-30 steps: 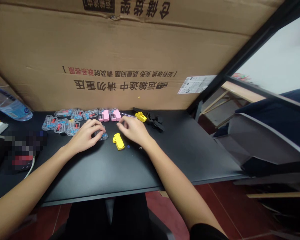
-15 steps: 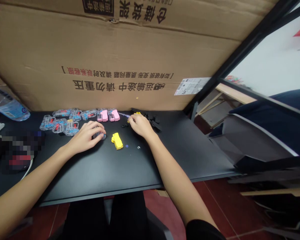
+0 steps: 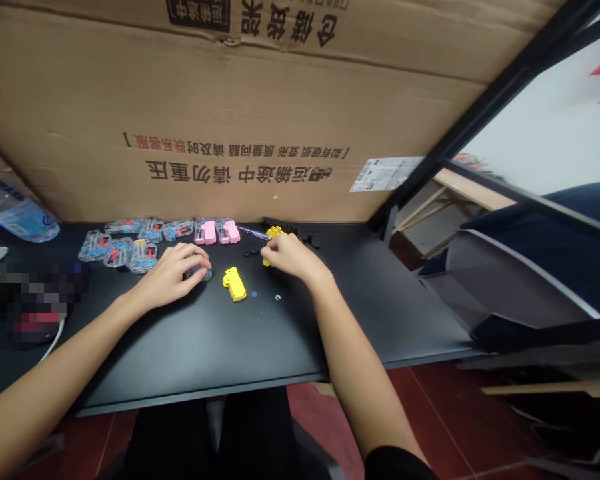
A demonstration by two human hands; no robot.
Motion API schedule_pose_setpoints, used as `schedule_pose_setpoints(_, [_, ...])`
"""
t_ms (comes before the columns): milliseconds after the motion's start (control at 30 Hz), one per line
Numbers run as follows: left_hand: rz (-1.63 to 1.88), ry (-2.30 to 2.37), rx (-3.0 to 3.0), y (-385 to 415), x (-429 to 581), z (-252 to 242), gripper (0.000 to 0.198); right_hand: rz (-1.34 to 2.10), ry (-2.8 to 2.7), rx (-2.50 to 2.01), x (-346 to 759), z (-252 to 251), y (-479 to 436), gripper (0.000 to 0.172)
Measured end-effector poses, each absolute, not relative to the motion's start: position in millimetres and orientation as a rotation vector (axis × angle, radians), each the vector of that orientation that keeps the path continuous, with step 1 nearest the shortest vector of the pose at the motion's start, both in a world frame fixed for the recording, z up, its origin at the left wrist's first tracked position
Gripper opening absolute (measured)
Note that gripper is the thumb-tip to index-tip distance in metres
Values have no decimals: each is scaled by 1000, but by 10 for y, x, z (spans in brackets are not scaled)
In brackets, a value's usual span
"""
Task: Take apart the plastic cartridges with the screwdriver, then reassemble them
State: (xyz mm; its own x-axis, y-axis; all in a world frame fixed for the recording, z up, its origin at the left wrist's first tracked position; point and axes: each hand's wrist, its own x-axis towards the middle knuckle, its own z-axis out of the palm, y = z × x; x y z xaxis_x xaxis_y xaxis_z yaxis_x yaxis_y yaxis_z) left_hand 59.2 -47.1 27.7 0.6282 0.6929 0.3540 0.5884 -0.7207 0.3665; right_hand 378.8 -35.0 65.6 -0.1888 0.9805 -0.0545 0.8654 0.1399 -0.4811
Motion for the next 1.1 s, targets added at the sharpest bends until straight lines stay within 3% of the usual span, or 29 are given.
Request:
schedule_pose_setpoints(333, [707,1041,2659,-477,592,276,19,653,-2249,-1501,3551,605,-418,24])
schedule_pose_setpoints(600, [712,1036,2642,-484,592,281,19,48,-1985,-1644,3949,428,-129,22])
schedule_pose_setpoints(833, [716,1030,2621,-477,593,284,19,-84,-1961,-1811,4096,197,54,22])
schedule_pose_setpoints(1000, [710,1023,2631,-479,590,286,19,-176,-1867,-1806,4017,407,-93,13])
schedule_pose_setpoints(1100, [706,1034,2628,-485,595,290,20,-46,-1974,-1850,3931,612,-269,12])
